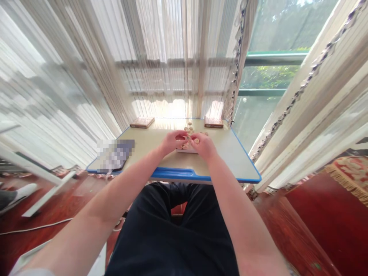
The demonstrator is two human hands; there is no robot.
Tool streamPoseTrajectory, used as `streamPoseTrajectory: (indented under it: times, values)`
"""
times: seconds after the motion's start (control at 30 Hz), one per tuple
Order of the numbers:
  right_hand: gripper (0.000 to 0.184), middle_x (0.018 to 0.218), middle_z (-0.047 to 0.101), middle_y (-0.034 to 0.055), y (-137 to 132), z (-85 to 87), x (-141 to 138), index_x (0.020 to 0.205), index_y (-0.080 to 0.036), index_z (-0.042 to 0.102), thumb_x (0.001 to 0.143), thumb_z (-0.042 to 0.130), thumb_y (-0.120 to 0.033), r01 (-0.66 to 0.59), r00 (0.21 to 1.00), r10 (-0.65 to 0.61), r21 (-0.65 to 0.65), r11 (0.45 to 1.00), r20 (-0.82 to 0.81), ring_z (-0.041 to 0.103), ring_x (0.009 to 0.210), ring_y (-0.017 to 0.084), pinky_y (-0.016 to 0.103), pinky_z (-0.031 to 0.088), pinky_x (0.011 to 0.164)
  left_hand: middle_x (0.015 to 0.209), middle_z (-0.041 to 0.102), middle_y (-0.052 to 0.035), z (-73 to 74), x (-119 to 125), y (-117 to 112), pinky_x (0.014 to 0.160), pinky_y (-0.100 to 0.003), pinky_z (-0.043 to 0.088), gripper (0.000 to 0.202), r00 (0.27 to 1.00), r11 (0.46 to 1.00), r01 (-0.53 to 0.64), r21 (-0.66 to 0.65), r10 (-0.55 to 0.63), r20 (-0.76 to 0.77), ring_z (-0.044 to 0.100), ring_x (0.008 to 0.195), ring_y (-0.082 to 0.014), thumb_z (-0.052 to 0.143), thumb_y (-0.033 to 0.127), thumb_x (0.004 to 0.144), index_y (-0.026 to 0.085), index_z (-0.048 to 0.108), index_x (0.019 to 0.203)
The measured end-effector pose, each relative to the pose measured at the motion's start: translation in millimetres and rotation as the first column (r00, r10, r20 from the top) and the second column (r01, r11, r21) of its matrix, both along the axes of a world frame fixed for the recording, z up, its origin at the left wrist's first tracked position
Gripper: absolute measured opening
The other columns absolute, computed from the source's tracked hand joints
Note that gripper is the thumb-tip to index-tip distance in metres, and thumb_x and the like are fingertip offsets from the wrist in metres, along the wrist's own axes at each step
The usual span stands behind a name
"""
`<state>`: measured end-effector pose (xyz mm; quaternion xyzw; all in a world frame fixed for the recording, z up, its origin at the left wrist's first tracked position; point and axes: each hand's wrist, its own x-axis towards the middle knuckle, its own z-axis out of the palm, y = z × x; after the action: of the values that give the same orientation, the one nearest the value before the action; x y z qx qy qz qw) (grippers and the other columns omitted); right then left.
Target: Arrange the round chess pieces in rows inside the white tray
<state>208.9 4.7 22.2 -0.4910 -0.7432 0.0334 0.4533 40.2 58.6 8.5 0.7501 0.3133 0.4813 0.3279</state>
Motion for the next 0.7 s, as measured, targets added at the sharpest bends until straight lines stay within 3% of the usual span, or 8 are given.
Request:
streamPoseTrajectory:
  times: [0.2,0.47,0.7]
  values:
    - [0.015,0.071,0.063,0.0025,4,-2.6,2,0.082,-0.018,0.07,0.072,0.064,-0.029,-0.006,1.0,0.006,0.016,1.0,0.017,0.05,0.057,0.013,0.027,0.041,0.059,0.088,0.07,-0.0114,-1.2,1,0,0.07,-0.031,0.054,0.041,0.995,0.992,0.096,-0.083,-0.093,0.031,0.066,0.079,-0.0204,0.076,0.033,0.061,0.008,0.067,0.093]
    - [0.022,0.068,0.06,0.0018,0,0.2,1,0.086,-0.016,0.071,0.072,0.066,-0.033,-0.022,0.999,0.023,-0.011,1.0,0.037,0.043,0.052,0.01,0.026,0.037,0.054,0.09,0.069,-0.0114,10.4,-5,-8,0.065,-0.03,0.052,0.044,0.984,0.946,0.173,-0.273,-0.156,0.084,0.064,0.08,-0.0207,0.077,0.035,0.061,0.009,0.066,0.095]
    - [0.02,0.065,0.059,0.0004,-1,3.0,2,0.084,-0.019,0.071,0.071,0.066,-0.033,-0.025,0.999,0.025,0.001,1.0,0.021,0.043,0.052,0.011,0.026,0.039,0.056,0.096,0.068,-0.0133,11.1,-3,-10,0.078,-0.038,0.051,0.052,0.946,0.898,0.303,-0.319,-0.244,0.212,0.064,0.089,-0.0236,0.08,0.029,0.058,0.009,0.065,0.102]
